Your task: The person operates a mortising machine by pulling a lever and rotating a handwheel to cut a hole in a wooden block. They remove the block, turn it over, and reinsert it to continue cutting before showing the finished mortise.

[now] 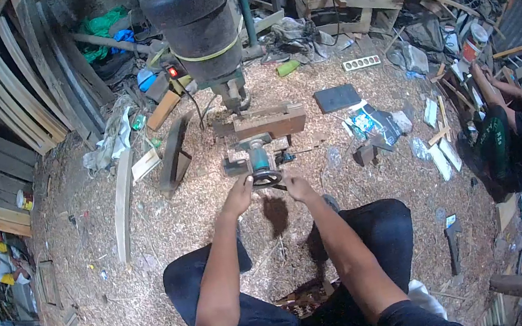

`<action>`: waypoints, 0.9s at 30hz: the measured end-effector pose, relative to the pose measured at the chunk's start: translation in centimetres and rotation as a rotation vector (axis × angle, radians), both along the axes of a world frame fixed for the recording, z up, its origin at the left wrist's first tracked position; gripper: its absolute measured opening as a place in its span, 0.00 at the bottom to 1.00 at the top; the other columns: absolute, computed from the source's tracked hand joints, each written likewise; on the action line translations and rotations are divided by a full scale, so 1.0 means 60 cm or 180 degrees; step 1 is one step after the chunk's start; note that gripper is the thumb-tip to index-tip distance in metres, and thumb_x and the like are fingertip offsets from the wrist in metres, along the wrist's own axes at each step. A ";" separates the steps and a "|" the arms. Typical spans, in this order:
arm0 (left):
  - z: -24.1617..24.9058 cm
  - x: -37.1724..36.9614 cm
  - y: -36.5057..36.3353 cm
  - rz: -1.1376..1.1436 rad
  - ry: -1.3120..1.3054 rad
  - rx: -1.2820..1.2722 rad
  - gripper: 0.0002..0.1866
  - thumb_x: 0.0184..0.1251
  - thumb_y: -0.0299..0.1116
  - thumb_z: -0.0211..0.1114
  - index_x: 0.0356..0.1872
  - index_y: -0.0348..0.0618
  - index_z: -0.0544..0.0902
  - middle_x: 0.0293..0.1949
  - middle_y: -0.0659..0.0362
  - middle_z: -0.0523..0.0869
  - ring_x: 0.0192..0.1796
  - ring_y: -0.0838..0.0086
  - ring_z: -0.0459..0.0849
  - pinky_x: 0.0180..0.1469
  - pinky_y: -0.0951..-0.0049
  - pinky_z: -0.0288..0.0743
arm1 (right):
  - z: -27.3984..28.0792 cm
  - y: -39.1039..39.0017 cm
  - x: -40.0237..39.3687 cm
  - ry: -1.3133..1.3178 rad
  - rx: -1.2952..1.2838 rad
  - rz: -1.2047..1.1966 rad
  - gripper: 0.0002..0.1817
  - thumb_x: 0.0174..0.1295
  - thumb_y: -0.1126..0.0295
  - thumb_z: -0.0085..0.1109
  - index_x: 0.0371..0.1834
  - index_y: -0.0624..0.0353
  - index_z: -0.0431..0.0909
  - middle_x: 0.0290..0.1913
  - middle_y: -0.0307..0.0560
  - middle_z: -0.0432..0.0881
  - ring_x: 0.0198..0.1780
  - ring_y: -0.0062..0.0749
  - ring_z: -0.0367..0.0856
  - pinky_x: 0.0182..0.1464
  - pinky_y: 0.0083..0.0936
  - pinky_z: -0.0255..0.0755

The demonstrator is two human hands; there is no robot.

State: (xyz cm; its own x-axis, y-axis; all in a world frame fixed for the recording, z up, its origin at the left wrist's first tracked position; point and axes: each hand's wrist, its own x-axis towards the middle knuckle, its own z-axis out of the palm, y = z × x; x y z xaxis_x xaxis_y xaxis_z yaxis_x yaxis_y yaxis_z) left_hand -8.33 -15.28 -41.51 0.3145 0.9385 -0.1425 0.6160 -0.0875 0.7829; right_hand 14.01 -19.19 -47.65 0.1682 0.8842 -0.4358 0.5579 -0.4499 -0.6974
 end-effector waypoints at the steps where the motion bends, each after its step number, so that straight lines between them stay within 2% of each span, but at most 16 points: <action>1: 0.004 0.002 -0.007 0.0059 -0.0109 -0.0138 0.24 0.76 0.50 0.46 0.61 0.44 0.72 0.59 0.40 0.77 0.62 0.45 0.74 0.62 0.56 0.69 | -0.011 -0.002 -0.004 -0.0038 -0.0128 0.0113 0.31 0.67 0.46 0.47 0.43 0.70 0.82 0.43 0.69 0.83 0.48 0.59 0.83 0.55 0.43 0.75; 2: 0.008 0.005 -0.010 0.0109 -0.0216 -0.0273 0.24 0.76 0.51 0.46 0.61 0.46 0.72 0.58 0.39 0.78 0.61 0.45 0.75 0.62 0.55 0.69 | -0.021 -0.002 -0.010 -0.0075 -0.0252 0.0217 0.30 0.67 0.47 0.47 0.41 0.69 0.83 0.43 0.68 0.83 0.47 0.58 0.83 0.54 0.44 0.76; 3: 0.008 0.007 -0.011 0.0122 -0.0244 -0.0240 0.22 0.76 0.51 0.46 0.62 0.51 0.72 0.56 0.39 0.80 0.59 0.43 0.77 0.61 0.54 0.70 | -0.029 -0.002 -0.017 -0.0492 -0.0160 0.0379 0.21 0.65 0.53 0.54 0.37 0.63 0.84 0.37 0.63 0.85 0.42 0.53 0.85 0.47 0.45 0.77; 6: 0.011 0.015 -0.017 0.0243 -0.0032 -0.0294 0.22 0.76 0.50 0.47 0.63 0.50 0.70 0.55 0.39 0.80 0.59 0.43 0.77 0.60 0.54 0.70 | -0.030 -0.002 -0.008 -0.1006 0.0088 0.1118 0.17 0.62 0.57 0.57 0.37 0.62 0.84 0.40 0.63 0.84 0.43 0.54 0.84 0.47 0.45 0.78; 9: 0.007 0.019 -0.019 0.0314 -0.0009 -0.0281 0.21 0.75 0.48 0.48 0.62 0.50 0.70 0.54 0.39 0.80 0.58 0.43 0.77 0.60 0.53 0.70 | -0.019 0.000 -0.025 -0.1186 -0.0112 0.0846 0.17 0.59 0.57 0.60 0.38 0.61 0.84 0.40 0.63 0.84 0.45 0.55 0.84 0.51 0.44 0.78; 12: -0.014 0.022 -0.021 0.0419 -0.0255 0.0049 0.21 0.75 0.48 0.49 0.60 0.48 0.70 0.55 0.39 0.79 0.58 0.42 0.77 0.60 0.52 0.69 | -0.025 0.002 -0.039 -0.1246 -0.0015 0.0695 0.20 0.61 0.54 0.58 0.36 0.63 0.84 0.40 0.65 0.84 0.45 0.58 0.83 0.51 0.46 0.77; 14: -0.015 0.026 -0.025 0.0504 -0.0309 -0.0074 0.21 0.75 0.48 0.49 0.60 0.47 0.70 0.56 0.39 0.78 0.58 0.43 0.76 0.61 0.52 0.69 | -0.034 0.000 -0.047 -0.1282 0.0040 0.0533 0.20 0.60 0.55 0.59 0.36 0.65 0.84 0.40 0.66 0.84 0.45 0.58 0.83 0.51 0.46 0.77; 16: -0.008 0.031 -0.031 0.0560 -0.0270 -0.0069 0.21 0.75 0.48 0.49 0.60 0.46 0.70 0.57 0.40 0.77 0.59 0.43 0.75 0.60 0.52 0.68 | -0.003 -0.005 -0.045 -0.1189 -0.0009 0.0595 0.21 0.59 0.55 0.59 0.37 0.66 0.83 0.41 0.67 0.84 0.46 0.59 0.83 0.52 0.46 0.77; 17: -0.007 0.033 -0.032 0.0579 -0.0208 0.0008 0.21 0.76 0.48 0.49 0.60 0.45 0.70 0.57 0.40 0.77 0.59 0.43 0.75 0.60 0.51 0.68 | 0.014 -0.009 -0.043 -0.1012 -0.0062 0.0607 0.23 0.60 0.52 0.56 0.39 0.67 0.83 0.44 0.68 0.83 0.50 0.58 0.82 0.54 0.44 0.76; 20: 0.016 0.046 -0.024 0.0688 -0.0111 0.0246 0.21 0.76 0.49 0.49 0.55 0.43 0.73 0.54 0.42 0.78 0.57 0.44 0.76 0.60 0.51 0.68 | -0.120 -0.003 -0.002 0.0037 0.0482 -0.0518 0.27 0.63 0.49 0.51 0.40 0.67 0.82 0.42 0.64 0.84 0.47 0.52 0.84 0.52 0.41 0.75; 21: 0.012 0.049 -0.011 0.0705 -0.0191 0.0421 0.20 0.75 0.48 0.49 0.54 0.42 0.74 0.53 0.42 0.78 0.56 0.44 0.76 0.60 0.51 0.68 | -0.086 -0.002 0.017 0.0817 0.0410 -0.0810 0.29 0.65 0.46 0.46 0.40 0.67 0.81 0.36 0.57 0.85 0.41 0.43 0.83 0.47 0.39 0.72; 23: 0.011 0.063 0.010 0.0793 -0.0666 0.0452 0.18 0.74 0.46 0.52 0.49 0.41 0.77 0.52 0.45 0.77 0.56 0.46 0.75 0.61 0.53 0.67 | -0.106 0.030 0.045 0.0920 0.0388 -0.1493 0.26 0.67 0.51 0.49 0.41 0.68 0.80 0.35 0.53 0.83 0.39 0.38 0.81 0.46 0.35 0.74; 24: 0.004 0.075 0.014 0.0824 -0.0632 0.0419 0.17 0.74 0.45 0.52 0.49 0.41 0.77 0.53 0.45 0.77 0.57 0.47 0.74 0.62 0.54 0.66 | -0.114 0.051 0.052 0.0973 0.0392 -0.1828 0.24 0.68 0.53 0.51 0.41 0.68 0.80 0.34 0.51 0.82 0.38 0.36 0.80 0.46 0.32 0.75; 26: -0.008 0.106 0.029 0.0883 -0.0574 0.0376 0.15 0.73 0.43 0.54 0.48 0.42 0.77 0.54 0.47 0.75 0.59 0.49 0.73 0.63 0.56 0.65 | -0.086 0.091 0.041 0.1085 0.0365 -0.2028 0.21 0.68 0.56 0.54 0.38 0.68 0.80 0.32 0.49 0.81 0.36 0.34 0.80 0.40 0.32 0.75; 27: -0.016 0.118 0.031 0.1000 -0.0267 0.0551 0.13 0.68 0.37 0.59 0.50 0.44 0.76 0.55 0.49 0.74 0.61 0.51 0.72 0.63 0.53 0.65 | -0.078 0.104 0.036 0.1139 0.0342 -0.2132 0.20 0.68 0.57 0.56 0.37 0.68 0.79 0.31 0.48 0.81 0.35 0.34 0.80 0.37 0.31 0.75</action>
State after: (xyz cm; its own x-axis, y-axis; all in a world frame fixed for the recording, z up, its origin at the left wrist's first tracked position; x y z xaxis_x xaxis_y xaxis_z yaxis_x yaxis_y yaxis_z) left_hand -1.22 -13.44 -42.44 0.0109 0.9991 0.0410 0.5682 -0.0399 0.8219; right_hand 16.17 -12.98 -52.33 0.5479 0.6837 -0.4820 -0.0780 -0.5320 -0.8432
